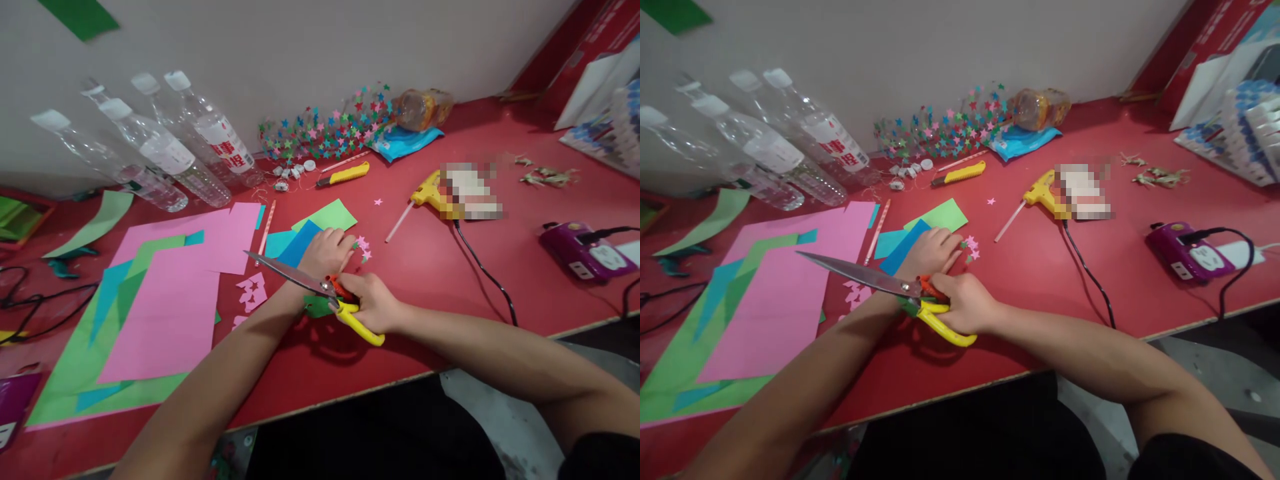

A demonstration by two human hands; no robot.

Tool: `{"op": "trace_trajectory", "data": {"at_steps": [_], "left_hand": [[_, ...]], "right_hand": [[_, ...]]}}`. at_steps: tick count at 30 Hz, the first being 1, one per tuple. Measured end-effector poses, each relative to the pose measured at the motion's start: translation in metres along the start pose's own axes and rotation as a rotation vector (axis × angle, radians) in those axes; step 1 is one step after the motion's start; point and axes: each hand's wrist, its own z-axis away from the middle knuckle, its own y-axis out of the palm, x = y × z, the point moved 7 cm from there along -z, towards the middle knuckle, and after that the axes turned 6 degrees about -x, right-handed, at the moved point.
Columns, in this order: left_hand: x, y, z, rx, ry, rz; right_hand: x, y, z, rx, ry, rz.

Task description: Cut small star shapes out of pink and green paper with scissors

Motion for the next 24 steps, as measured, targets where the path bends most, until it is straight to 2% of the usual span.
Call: {"op": "trace_trajectory", "data": {"at_steps": [3, 6, 8, 11, 14, 17, 20, 24], "left_hand": [[0.022, -0.013, 0.010, -0.092, -0.180, 0.347], [0.047, -0.020, 0.038, -0.125, -0.542, 0.849], [0.045, -0.023, 0.058, -0.102, -0.662, 1.105], [0.031, -0.024, 0.082, -0.066, -0.794, 1.314], [0.022, -0.021, 0.091, -0.090, -0.834, 1.400], [0.034, -0.019, 0.094, -0.230, -0.871, 1.362], [0.047, -0.016, 0.097, -0.281, -0.904, 1.325], [0.057, -0.015, 0.101, -0.321, -0.928, 1.329]], "right_hand": [[-0.001, -0.007, -0.003, -0.052, 0.056, -0.068], [-0.007, -0.016, -0.007, -0.137, 0.158, -0.179], [-0.016, -0.017, -0.009, -0.170, 0.283, -0.263], [-0.026, -0.012, -0.010, -0.150, 0.431, -0.352], [-0.024, -0.014, -0.014, -0.137, 0.427, -0.405], [-0.022, -0.033, -0.022, -0.174, 0.405, -0.394], [-0.027, -0.057, -0.033, -0.178, 0.385, -0.298], [-0.046, -0.062, -0.033, 0.010, 0.554, -0.331]]}}
